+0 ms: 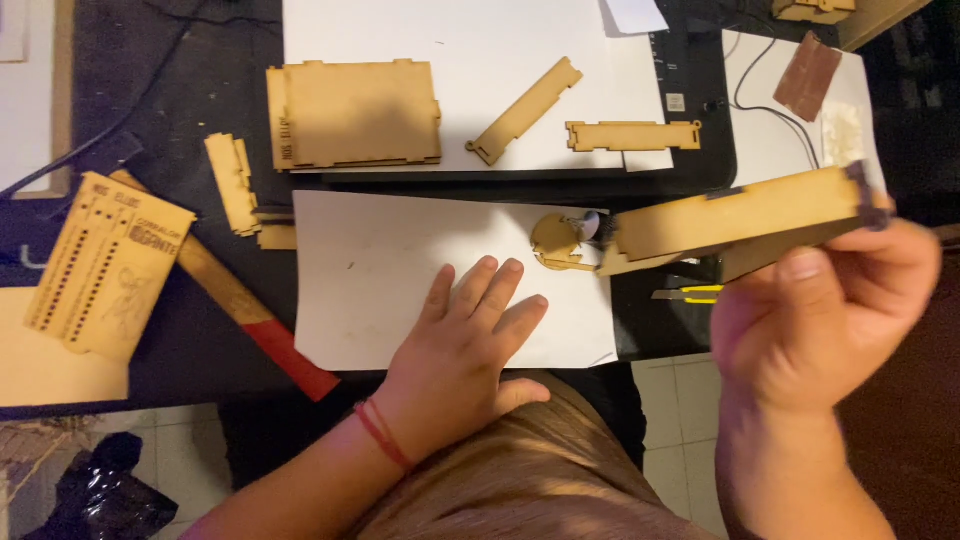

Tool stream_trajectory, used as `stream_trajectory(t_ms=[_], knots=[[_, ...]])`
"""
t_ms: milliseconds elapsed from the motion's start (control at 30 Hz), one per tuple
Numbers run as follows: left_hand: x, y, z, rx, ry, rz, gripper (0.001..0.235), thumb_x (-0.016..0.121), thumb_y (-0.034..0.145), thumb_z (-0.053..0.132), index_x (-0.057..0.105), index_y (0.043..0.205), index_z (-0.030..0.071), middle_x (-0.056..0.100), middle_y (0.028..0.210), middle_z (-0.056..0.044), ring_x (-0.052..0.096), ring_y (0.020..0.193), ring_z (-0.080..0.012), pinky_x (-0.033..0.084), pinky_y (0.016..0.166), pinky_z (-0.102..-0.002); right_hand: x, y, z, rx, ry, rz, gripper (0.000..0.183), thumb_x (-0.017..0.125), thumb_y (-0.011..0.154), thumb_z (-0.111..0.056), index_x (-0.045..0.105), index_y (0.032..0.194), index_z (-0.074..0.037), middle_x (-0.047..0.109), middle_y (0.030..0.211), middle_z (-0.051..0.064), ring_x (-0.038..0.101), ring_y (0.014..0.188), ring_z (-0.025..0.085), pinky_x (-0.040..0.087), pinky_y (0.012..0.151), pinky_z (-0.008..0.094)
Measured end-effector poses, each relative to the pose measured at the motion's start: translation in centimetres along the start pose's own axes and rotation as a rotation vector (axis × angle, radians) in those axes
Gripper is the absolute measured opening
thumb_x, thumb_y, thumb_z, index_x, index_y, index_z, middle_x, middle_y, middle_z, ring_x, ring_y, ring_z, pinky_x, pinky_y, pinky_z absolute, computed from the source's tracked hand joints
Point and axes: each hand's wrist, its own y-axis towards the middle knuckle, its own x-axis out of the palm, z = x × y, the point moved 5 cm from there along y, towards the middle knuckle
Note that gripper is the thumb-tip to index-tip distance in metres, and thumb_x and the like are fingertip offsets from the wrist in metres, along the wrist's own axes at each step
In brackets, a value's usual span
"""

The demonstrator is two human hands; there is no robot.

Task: The person assembles a wooden model by applying glue to small wooden pieces and joining them together. They use a small stick to spread glue and a utility knife to trim edges, working with multiple pre-cut wooden parts on a desk.

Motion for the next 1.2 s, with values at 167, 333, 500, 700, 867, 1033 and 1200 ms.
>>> stream_trajectory(t_ms=[167,333,500,700,867,1033,1200], knots=[[-3.4,-2.3,-4.1,-0.114,0.143,0.026,0.075,0.062,0.083,0.066,0.053,0.136,0.014,0.048,0.147,-0.014,0.041,0.139,-0.0350,0.028,0.111,-0.062,5.3,-3.1,0.7,0.169,0.162,-0.070,0.025,0.067,0.093,-0.005,0.055,0.112,-0.014,0.060,0.132,0.007,0.060,0.121,0.018,0.051,0.111,0.032],[-2.9,-4.6,-5.6,-0.273,0.364,-0.011,0.085,0.061,0.077,0.071,0.050,0.142,0.018,0.047,0.150,-0.015,0.042,0.139,-0.0363,0.031,0.107,-0.063,9.3,-6.5,3.6,0.252,0.234,-0.077,0.039,0.071,0.088,-0.009,0.053,0.123,-0.011,0.053,0.134,0.010,0.052,0.110,0.008,0.039,0.097,0.019],[-4.4,-4.8,-5.2,-0.282,0.248,0.081,0.084,0.070,0.073,0.067,0.057,0.133,0.010,0.058,0.138,-0.011,0.051,0.129,-0.0260,0.036,0.105,-0.055,11.8,-8.0,4.7,0.242,0.428,-0.070,0.036,0.066,0.085,-0.006,0.052,0.118,-0.011,0.053,0.124,0.011,0.050,0.123,0.017,0.038,0.109,0.030],[-13.0,-3.5,-2.5,-0.108,-0.193,0.467,0.057,0.063,0.091,0.046,0.057,0.123,-0.001,0.060,0.121,-0.017,0.059,0.112,-0.0341,0.047,0.102,-0.047,12.8,-8.9,2.7,0.117,0.388,-0.235,0.024,0.062,0.099,-0.019,0.046,0.116,-0.014,0.051,0.113,0.010,0.055,0.106,0.022,0.052,0.101,0.045],[-11.3,-0.3,-1.1,0.007,-0.086,0.362,0.041,0.068,0.094,0.039,0.063,0.122,0.010,0.069,0.116,-0.005,0.064,0.101,-0.0235,0.044,0.095,-0.043,12.3,-10.2,3.2,0.175,0.433,-0.212,0.023,0.056,0.096,-0.006,0.044,0.114,-0.013,0.049,0.112,0.013,0.053,0.106,0.024,0.046,0.109,0.046],[-10.9,0.4,-0.6,0.035,-0.011,0.415,0.030,0.070,0.097,0.031,0.069,0.115,0.007,0.070,0.090,-0.002,0.059,0.069,-0.0234,0.046,0.075,-0.038,10.9,-9.7,2.4,0.233,0.235,-0.229,0.032,0.043,0.085,0.009,0.046,0.111,-0.011,0.051,0.111,0.014,0.054,0.107,0.024,0.047,0.111,0.050],[-10.7,0.6,-0.7,-0.017,0.144,0.336,0.033,0.071,0.094,0.038,0.067,0.113,0.011,0.064,0.080,-0.001,0.058,0.068,-0.0240,0.043,0.075,-0.039,10.0,-8.5,-0.2,0.291,-0.254,-0.449,0.044,0.055,0.099,-0.022,0.052,0.134,0.004,0.055,0.135,0.018,0.053,0.129,0.026,0.045,0.112,0.036]])
